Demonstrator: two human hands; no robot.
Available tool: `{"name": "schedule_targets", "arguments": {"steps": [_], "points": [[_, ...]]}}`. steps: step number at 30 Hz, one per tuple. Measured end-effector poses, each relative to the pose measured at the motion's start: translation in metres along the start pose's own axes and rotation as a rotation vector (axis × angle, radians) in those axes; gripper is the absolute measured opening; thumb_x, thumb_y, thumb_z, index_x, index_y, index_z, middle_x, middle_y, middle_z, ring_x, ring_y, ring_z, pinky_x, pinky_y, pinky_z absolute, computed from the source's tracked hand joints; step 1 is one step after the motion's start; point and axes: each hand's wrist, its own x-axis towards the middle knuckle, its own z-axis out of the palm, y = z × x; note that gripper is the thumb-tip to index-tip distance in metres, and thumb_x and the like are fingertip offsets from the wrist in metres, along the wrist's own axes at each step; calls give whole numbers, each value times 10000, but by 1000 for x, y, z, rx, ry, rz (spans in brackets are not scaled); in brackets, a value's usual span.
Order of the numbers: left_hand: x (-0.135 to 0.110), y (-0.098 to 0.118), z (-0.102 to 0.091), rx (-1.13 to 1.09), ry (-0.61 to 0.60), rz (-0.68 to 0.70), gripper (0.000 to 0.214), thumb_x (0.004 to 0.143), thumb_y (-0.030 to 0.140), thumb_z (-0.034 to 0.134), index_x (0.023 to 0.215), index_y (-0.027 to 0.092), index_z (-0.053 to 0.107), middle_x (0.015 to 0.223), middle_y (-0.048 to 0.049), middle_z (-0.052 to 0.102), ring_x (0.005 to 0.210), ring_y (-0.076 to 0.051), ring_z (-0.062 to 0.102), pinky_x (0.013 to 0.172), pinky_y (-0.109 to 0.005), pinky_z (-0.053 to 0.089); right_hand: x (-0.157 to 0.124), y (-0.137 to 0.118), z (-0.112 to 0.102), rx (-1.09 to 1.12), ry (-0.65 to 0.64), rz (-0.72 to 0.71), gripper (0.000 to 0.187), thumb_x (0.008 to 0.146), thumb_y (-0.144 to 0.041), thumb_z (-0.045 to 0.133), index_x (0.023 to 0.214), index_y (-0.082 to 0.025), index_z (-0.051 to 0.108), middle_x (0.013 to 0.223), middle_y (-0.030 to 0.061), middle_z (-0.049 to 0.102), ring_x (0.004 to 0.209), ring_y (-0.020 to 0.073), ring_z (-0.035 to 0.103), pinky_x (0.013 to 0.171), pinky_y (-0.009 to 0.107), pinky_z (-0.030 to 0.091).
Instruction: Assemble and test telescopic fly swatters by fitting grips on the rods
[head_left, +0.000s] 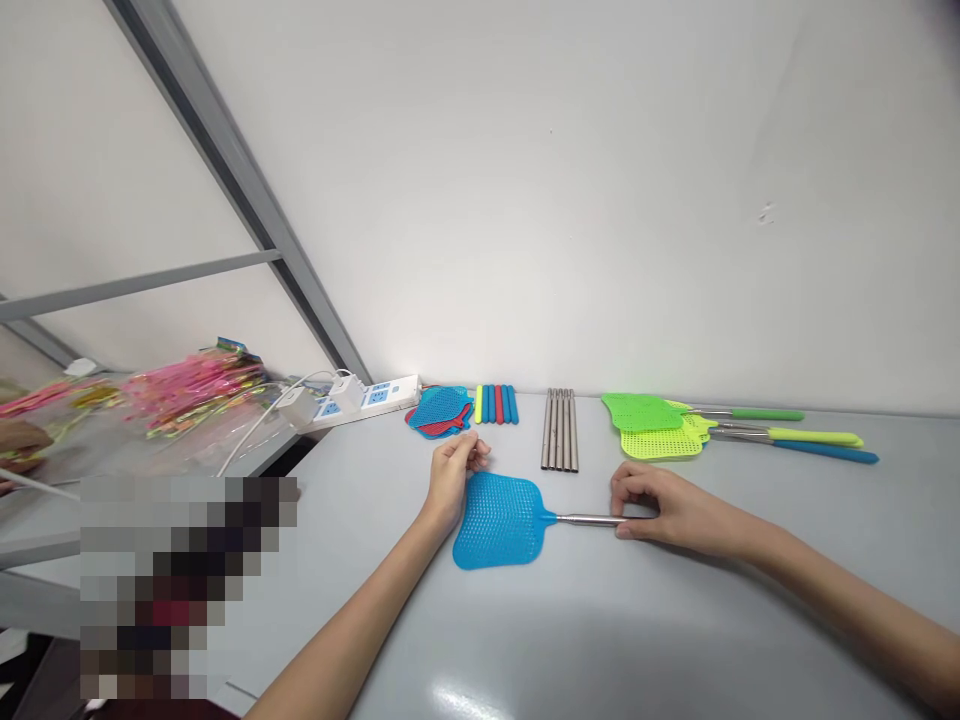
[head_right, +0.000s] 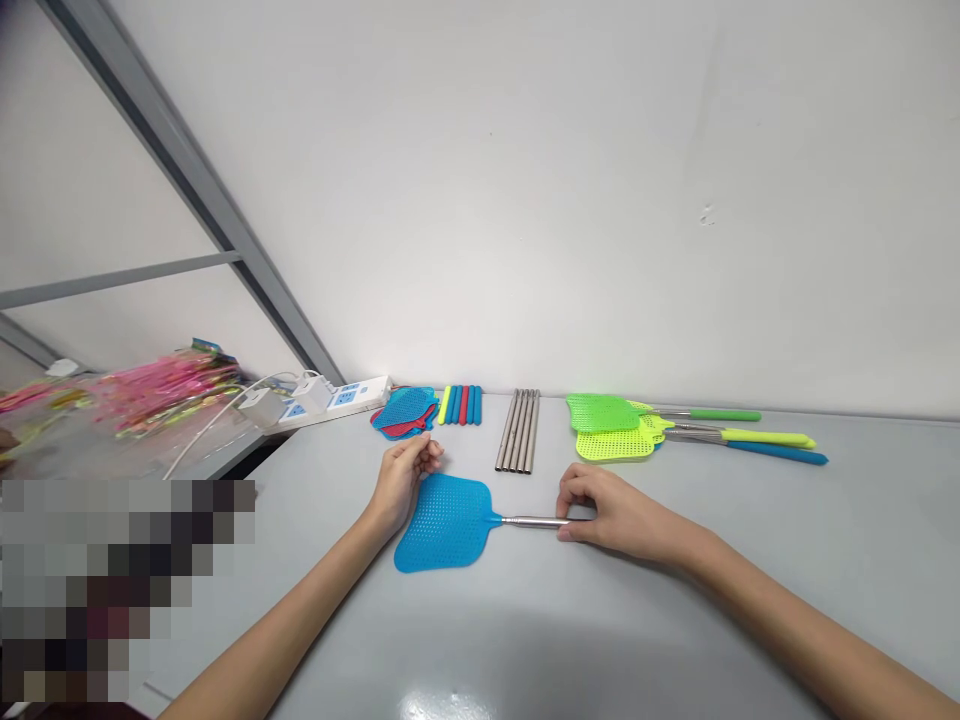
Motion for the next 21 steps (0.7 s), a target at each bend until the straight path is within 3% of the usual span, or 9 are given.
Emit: {"name": "schedule_targets", "arguments": {"steps": [5,13,17,21], "points": [[2,5,-2,27,-28,-20,303,723,386,550,579,122,587,553,-13,560,497,-90,499,498,-195,368,0,1,3,8,13,-8,123,747,-320,554,760,-201,581,815,27,549,732,172,499,660,282,393],[6,10,-5,-18,-27,-41,375,703,475,558,570,125,572,579,-19,572,489,-93,504,480,-203,372,-4,-7,-5,62,33,77,246,813,-412,433,767,-188,524,669,1,484,596,133,429,534,239,347],[3,12,-4,-56,-47,9,521,765,603,377,604,150,575,675,-40,612,603,-142,553,557,-242,413,-5,-12,-11,164,69,122,303,826,-462,399,782,-190,525,624,-5,454,566,131,401,512,239,321],[-8,21,2,-19,-86,163,643,780,670,207,672,164,589,702,-46,627,688,-174,565,629,-269,429,-6,-17,-16,213,42,132,351,830,-476,389,750,-185,568,615,-9,427,560,123,374,496,232,291]]}}
